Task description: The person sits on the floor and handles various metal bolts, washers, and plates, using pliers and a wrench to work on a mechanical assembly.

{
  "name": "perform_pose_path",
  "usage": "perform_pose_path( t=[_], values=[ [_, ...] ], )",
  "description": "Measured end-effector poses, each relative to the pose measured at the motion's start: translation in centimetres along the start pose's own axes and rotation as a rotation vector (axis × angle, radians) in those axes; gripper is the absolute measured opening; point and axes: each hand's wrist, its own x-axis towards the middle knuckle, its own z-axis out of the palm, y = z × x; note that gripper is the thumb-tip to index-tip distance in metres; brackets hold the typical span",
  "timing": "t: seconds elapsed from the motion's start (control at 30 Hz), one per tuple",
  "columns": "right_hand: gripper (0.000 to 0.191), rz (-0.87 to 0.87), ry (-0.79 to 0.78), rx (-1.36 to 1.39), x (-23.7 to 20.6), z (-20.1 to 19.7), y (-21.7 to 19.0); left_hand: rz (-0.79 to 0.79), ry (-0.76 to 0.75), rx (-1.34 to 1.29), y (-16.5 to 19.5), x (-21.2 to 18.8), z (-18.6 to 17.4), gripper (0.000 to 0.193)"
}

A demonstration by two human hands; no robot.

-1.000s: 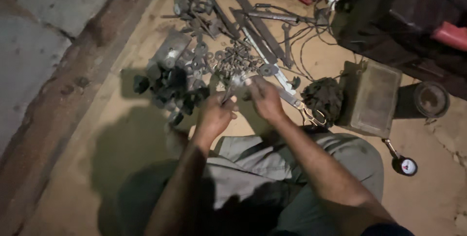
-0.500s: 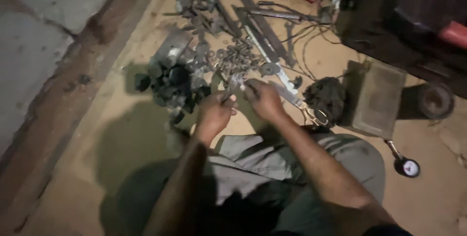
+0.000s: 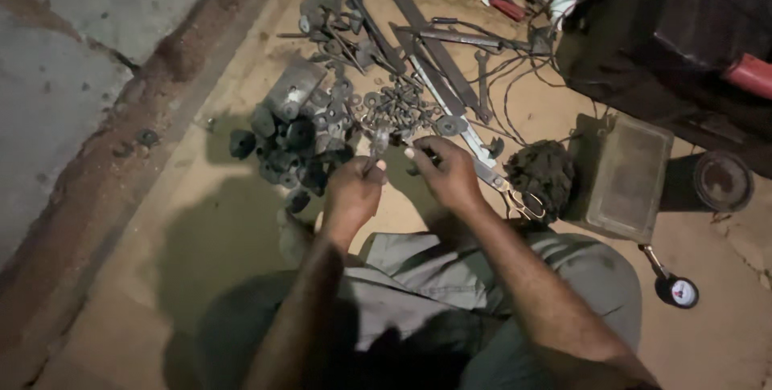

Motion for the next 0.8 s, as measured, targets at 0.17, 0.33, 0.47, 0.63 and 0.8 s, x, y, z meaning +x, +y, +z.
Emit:
perform_pose_path(
  t=[0.17, 0.33, 0.47, 0.63, 0.8],
  values=[
    [0.024, -0.036, 0.005, 0.049, 0.1, -0.2, -0.4, 0.377, 0.262, 0.12, 0.0, 0.1, -0.2, 0.029],
    [0.023, -0.104, 0.047, -0.067, 0.1, -0.5, -0.2, 0.087, 0.017, -0.06, 0.4, -0.5, -0.6, 0.033],
    [0.022, -0.025, 0.051, 0.127, 0.3, -0.2, 0.3, 0.023, -0.038, -0.306, 1.0, -0.5, -0.4, 0.02],
    [0.02, 0.145, -0.062, 0.43, 0.4, 0.3, 1.0, 0.165, -0.011, -0.529, 0.3, 0.0, -0.4, 0.019],
    [0.02, 0.029, -0.111, 0.304, 0.1, 0.4, 1.7, -0.017, 0.045, -0.506, 0.8, 0.3, -1.4, 0.022]
  ],
)
